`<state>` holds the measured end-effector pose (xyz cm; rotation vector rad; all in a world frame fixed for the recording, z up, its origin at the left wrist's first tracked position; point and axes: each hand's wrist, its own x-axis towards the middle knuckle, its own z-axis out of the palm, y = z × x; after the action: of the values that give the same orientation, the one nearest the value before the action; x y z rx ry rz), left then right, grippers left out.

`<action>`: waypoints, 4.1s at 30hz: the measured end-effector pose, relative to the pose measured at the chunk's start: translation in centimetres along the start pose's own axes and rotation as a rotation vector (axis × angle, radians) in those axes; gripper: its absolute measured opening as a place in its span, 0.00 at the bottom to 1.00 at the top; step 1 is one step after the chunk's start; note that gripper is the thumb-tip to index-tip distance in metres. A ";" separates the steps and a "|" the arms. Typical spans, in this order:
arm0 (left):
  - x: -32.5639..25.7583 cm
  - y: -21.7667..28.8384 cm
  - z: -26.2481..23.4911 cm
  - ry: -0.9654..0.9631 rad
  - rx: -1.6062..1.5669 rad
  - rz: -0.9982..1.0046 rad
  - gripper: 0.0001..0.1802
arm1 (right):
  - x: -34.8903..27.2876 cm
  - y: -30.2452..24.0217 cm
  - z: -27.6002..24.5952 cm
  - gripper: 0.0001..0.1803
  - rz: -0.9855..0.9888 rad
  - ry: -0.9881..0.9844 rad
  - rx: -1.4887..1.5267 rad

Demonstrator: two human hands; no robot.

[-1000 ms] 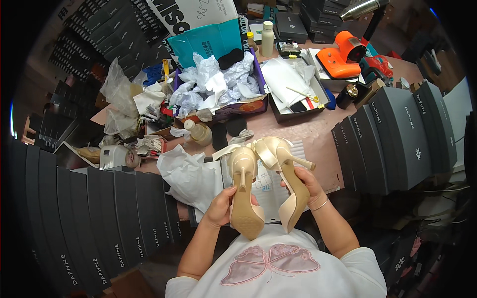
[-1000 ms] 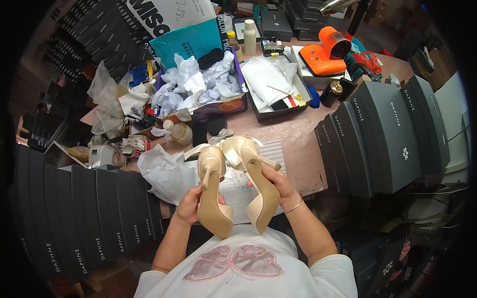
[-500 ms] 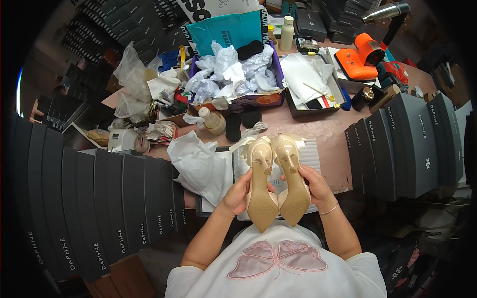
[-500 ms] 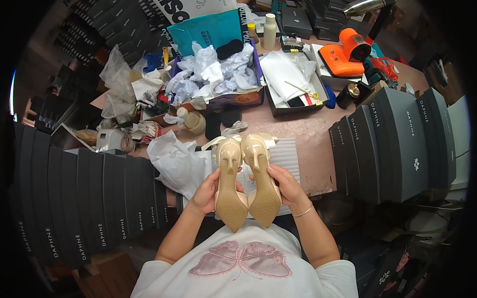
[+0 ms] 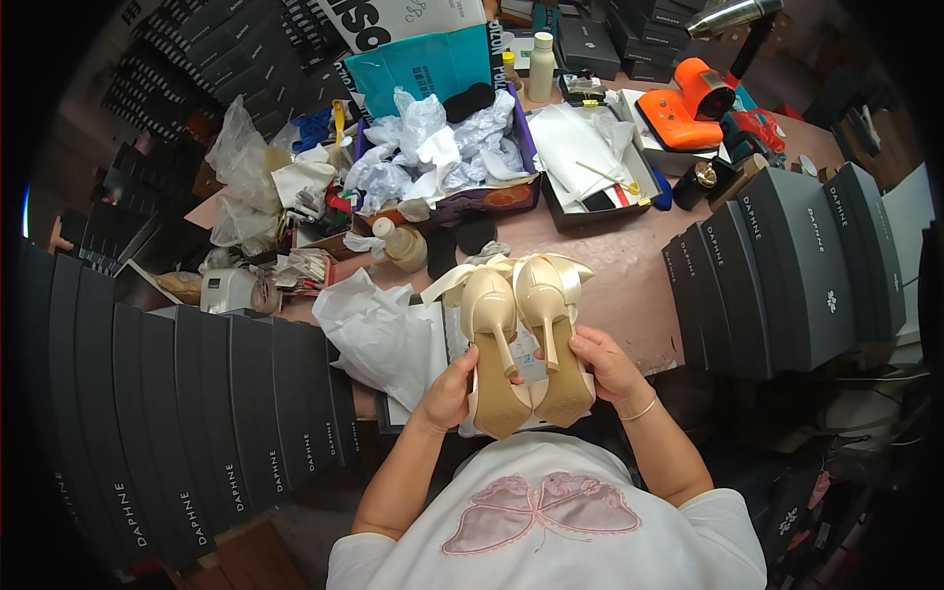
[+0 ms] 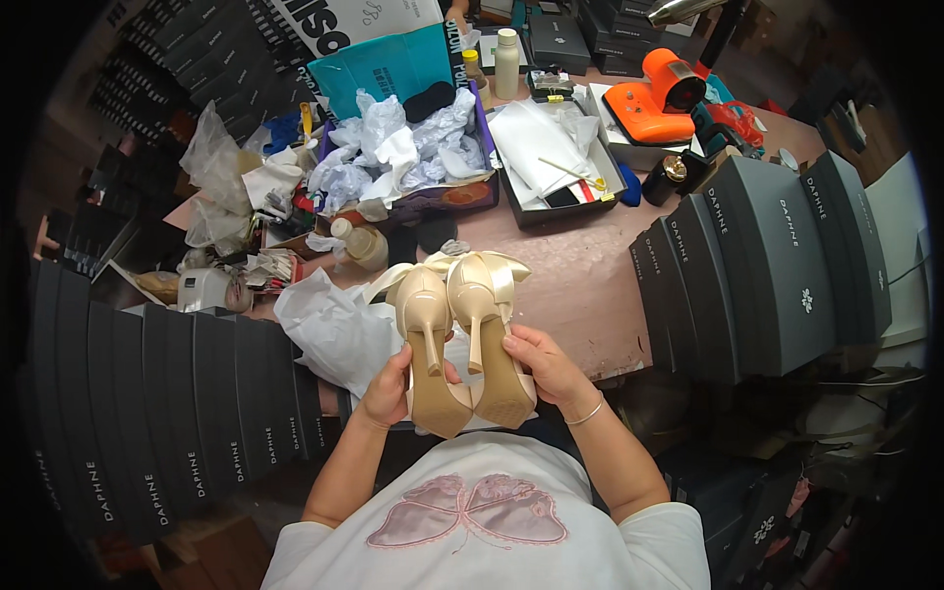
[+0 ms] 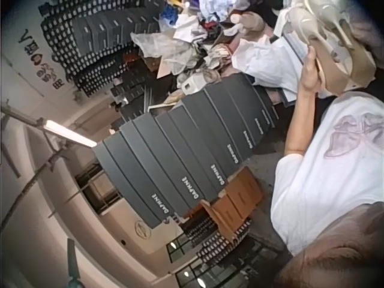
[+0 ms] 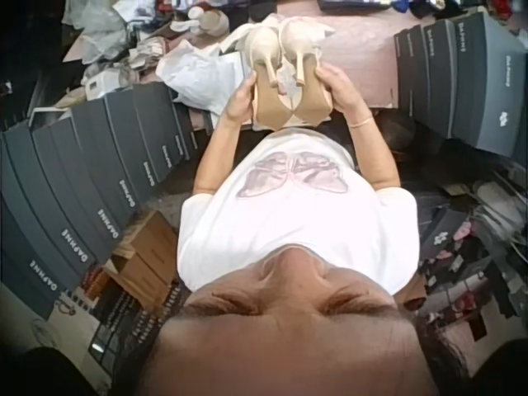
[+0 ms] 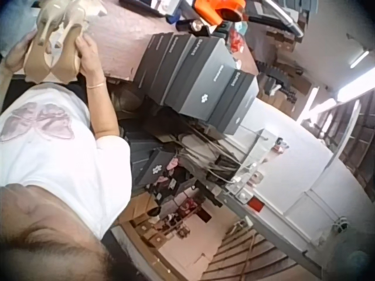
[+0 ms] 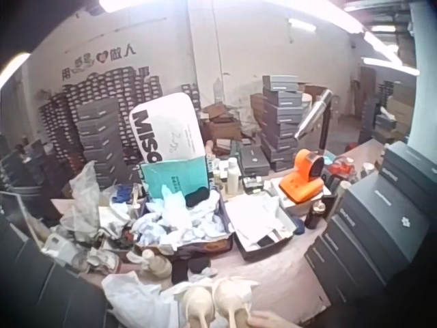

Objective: The person is packing high-heeled shoes into boxes using tissue paper at a manufacturing workbench.

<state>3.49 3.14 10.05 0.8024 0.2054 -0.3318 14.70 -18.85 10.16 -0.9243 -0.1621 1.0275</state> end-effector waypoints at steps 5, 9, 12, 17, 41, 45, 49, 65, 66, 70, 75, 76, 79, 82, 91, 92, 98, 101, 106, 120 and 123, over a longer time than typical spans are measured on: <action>-0.1 -0.3 -0.2 -0.003 0.221 0.028 0.34 | -0.8 0.3 -0.8 0.25 -0.024 -0.021 -0.063; -0.2 -1.2 -1.2 -0.026 0.365 0.051 0.34 | -1.4 1.0 -2.2 0.27 -0.028 -0.026 -0.120; -0.2 -1.1 -1.0 0.006 0.431 0.035 0.32 | -1.6 1.3 -3.0 0.28 -0.024 -0.006 -0.223; 0.0 -1.1 -0.5 0.024 0.489 0.029 0.30 | -1.9 1.5 -3.8 0.28 -0.023 0.000 -0.245; -3.5 0.5 1.8 0.088 1.635 0.136 0.16 | 3.6 -2.9 -11.5 0.20 0.132 0.577 -1.841; -5.4 -0.3 1.6 -0.011 1.974 0.099 0.14 | 3.5 -5.7 0.2 0.42 -0.120 -0.378 -1.175; -5.7 3.7 4.5 -0.429 2.107 0.095 0.24 | 2.8 1.2 3.6 0.50 0.317 -1.007 -1.018; -8.7 14.9 -4.7 0.675 2.028 0.631 0.20 | -1.0 -2.7 8.3 0.59 0.418 -0.756 0.077; -9.2 14.6 -2.9 0.658 2.087 0.642 0.16 | -0.7 -2.8 9.0 0.59 0.459 -0.761 0.143; -11.3 12.9 1.0 0.470 2.096 0.713 0.12 | 3.0 -1.5 9.3 0.57 0.411 -0.734 0.126; -11.8 11.4 -3.3 0.763 1.998 0.707 0.08 | 6.2 3.7 5.9 0.51 0.414 -0.404 -0.322; -11.6 10.6 -4.4 0.740 2.014 0.664 0.03 | 5.8 3.7 5.1 0.51 0.476 -0.546 -0.147; -10.9 7.6 -4.0 0.577 1.840 0.582 0.08 | 3.7 3.6 5.5 0.49 0.512 -0.734 0.219; -12.1 7.1 -0.2 0.545 1.809 0.556 0.14 | 3.7 3.3 8.6 0.45 0.388 -0.548 0.223; -10.0 2.8 2.2 0.204 1.867 0.756 0.18 | 7.0 7.6 10.6 0.22 -0.100 -0.204 -0.428; -10.4 2.4 2.0 0.211 1.841 0.763 0.20 | 6.5 6.3 10.1 0.19 0.137 -0.180 0.202; -9.8 3.0 2.8 0.186 1.687 0.878 0.12 | 5.0 9.4 8.8 0.26 -0.089 -0.202 -0.490; -10.1 1.2 3.3 0.125 1.640 0.911 0.08 | 4.0 7.3 9.6 0.30 -0.155 -0.284 -0.576; -10.1 0.8 4.0 0.012 1.624 0.899 0.14 | 5.0 7.5 10.3 0.29 -0.020 -0.258 -0.404; -11.3 4.7 1.5 0.685 0.521 0.545 0.30 | 0.8 -1.8 12.7 0.15 -0.675 -0.313 -1.636; -11.7 5.6 1.5 0.710 0.521 0.488 0.33 | 1.2 -1.0 12.2 0.11 -0.875 -0.272 -1.587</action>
<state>-5.19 8.19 18.34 1.4340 0.5871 0.3959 9.74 -10.95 18.18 -1.8239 -1.6152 -0.0098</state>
